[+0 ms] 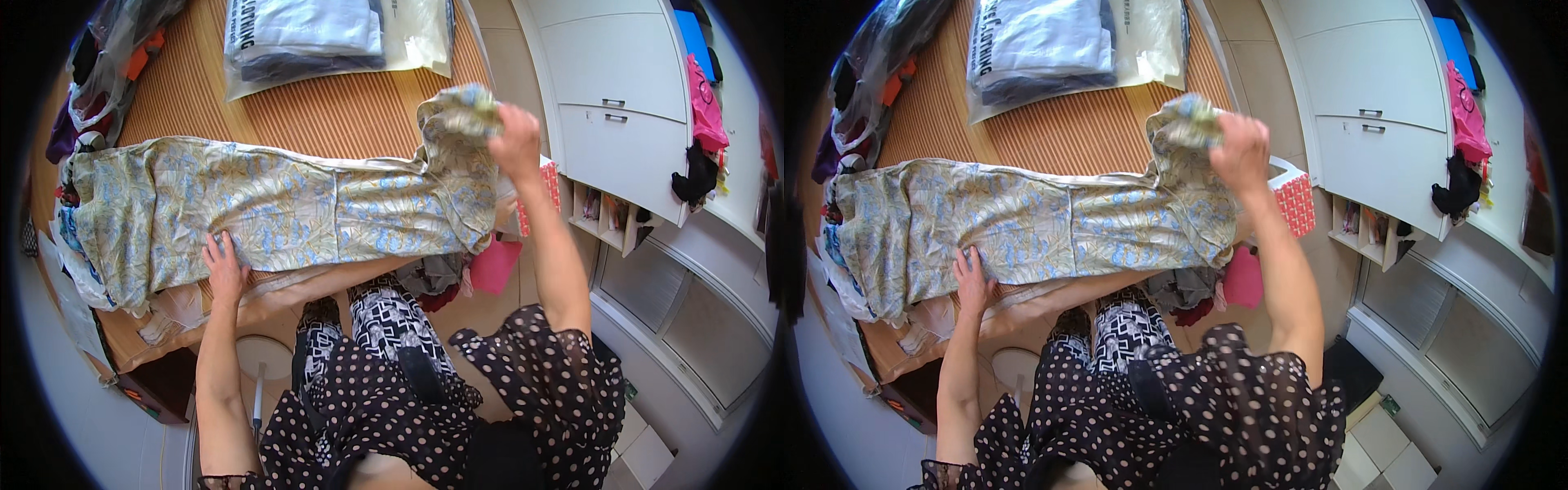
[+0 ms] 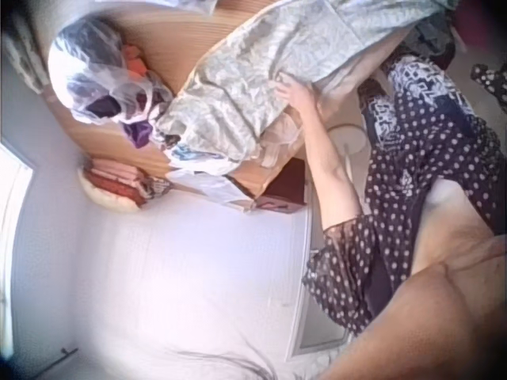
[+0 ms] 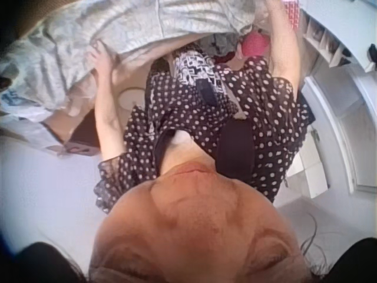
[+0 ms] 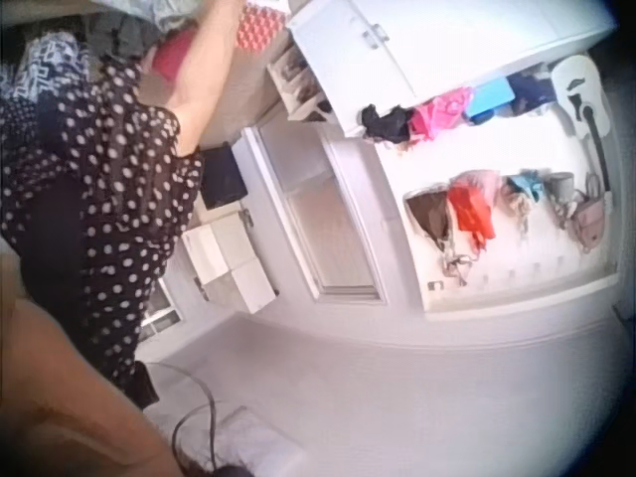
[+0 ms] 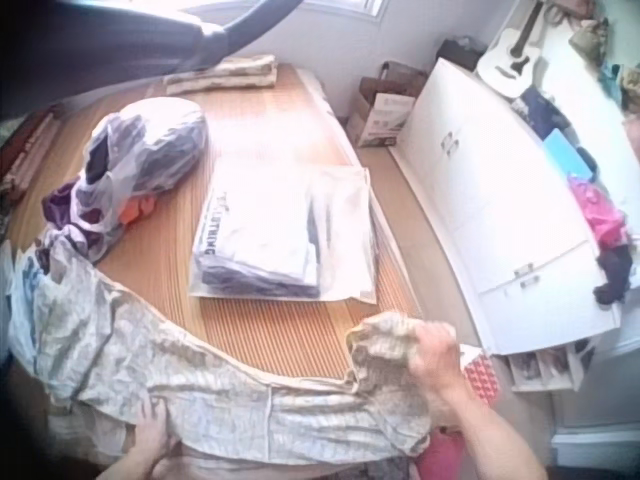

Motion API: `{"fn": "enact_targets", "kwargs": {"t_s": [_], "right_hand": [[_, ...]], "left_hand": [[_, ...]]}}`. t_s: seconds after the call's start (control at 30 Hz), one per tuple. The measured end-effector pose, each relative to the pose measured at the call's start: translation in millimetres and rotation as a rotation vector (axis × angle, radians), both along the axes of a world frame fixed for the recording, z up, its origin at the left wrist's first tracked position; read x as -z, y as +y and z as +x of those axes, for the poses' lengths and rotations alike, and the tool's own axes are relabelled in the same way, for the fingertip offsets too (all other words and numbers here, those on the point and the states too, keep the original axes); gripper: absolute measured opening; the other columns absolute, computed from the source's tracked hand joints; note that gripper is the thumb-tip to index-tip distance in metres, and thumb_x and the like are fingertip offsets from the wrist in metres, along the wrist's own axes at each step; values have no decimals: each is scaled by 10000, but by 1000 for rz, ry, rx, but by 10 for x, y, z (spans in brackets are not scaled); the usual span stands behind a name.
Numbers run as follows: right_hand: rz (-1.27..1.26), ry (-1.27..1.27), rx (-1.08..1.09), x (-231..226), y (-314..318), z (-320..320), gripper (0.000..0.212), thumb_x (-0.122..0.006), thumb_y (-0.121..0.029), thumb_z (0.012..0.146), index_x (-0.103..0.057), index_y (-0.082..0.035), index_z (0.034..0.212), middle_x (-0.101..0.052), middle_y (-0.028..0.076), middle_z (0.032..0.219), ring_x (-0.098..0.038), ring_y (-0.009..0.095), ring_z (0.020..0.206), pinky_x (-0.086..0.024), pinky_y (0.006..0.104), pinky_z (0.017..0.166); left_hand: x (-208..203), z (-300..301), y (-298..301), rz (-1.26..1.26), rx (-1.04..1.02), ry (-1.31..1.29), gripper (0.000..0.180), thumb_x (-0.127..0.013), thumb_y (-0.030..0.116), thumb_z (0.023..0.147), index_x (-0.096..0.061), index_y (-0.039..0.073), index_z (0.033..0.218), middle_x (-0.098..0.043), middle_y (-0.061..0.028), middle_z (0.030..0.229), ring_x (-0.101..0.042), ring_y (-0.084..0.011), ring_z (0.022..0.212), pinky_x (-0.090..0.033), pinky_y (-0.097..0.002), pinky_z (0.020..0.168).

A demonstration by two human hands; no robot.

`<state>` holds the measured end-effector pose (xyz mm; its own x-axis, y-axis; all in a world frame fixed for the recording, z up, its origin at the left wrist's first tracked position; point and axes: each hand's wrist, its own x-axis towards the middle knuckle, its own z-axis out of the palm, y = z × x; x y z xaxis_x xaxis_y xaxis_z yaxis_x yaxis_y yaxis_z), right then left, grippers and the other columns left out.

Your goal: The person stands in a bedroom and folds various clothing items on a bed. They handle a patterned dress, a black top, a white garment, a red floral top, and a grey t-shirt, smoothing and folding each one by hand before placing it into a neat pile.

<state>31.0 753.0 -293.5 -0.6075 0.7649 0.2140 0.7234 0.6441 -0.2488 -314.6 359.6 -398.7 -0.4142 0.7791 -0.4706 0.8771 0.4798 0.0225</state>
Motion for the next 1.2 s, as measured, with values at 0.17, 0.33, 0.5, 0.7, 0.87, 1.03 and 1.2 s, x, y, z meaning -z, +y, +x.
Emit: {"fn": "enact_targets", "kwargs": {"t_s": [0.17,0.33,0.5,0.7,0.87,1.03,1.2], "right_hand": [[-473,-108,-333,-124,-1460,433,403,-679,-243,652,-551,-126,1017,-568,27,782,-548,206,823,-341,421,878],[-799,185,522,253,-1742,1042,247,-614,-155,751,-572,-53,972,-576,50,802,-569,162,686,-459,288,658],[-533,311,611,379,-1386,1024,222,-639,-118,719,-570,-34,912,-568,75,851,-560,165,726,-456,279,654],[-203,-166,-197,391,-1762,474,343,-624,-83,616,-573,-112,954,-516,91,1027,-467,260,996,-343,366,881],[-344,102,188,663,-1746,699,235,-545,21,581,-562,-99,781,-538,39,743,-517,255,801,-366,358,792],[-564,-35,-220,256,-2043,647,417,-672,-116,569,-569,-74,971,-508,112,1062,-449,276,1050,-343,368,903],[-362,241,676,859,-1910,1091,622,-717,-171,576,-466,-2,1119,-491,168,1089,-450,298,1045,-339,385,915]], "left_hand": [[15,12,-6,-53,-39,-2,936,-736,184,618,-163,92,1352,-129,-243,1365,-245,-479,1177,-368,-452,925],[20,22,12,-62,-34,-7,929,-731,187,628,-157,97,1353,-121,-248,1364,-243,-480,1177,-365,-454,927],[58,12,6,-52,-1,31,907,-726,180,637,-168,87,1346,-140,-254,1357,-254,-480,1171,-358,-460,930],[-45,52,79,-94,-66,-12,911,-720,169,636,-158,87,1348,-131,-259,1361,-253,-474,1175,-309,-464,962],[62,15,-14,-59,-31,7,914,-724,170,629,-165,106,1350,-133,-243,1367,-261,-470,1172,-329,-460,950],[57,19,-30,-63,-51,20,927,-737,176,615,-176,122,1351,-143,-229,1368,-272,-468,1169,-369,-458,922],[50,25,-10,-93,-59,43,900,-724,219,636,-182,123,1347,-133,-226,1377,-258,-456,1183,-328,-454,957]]}}
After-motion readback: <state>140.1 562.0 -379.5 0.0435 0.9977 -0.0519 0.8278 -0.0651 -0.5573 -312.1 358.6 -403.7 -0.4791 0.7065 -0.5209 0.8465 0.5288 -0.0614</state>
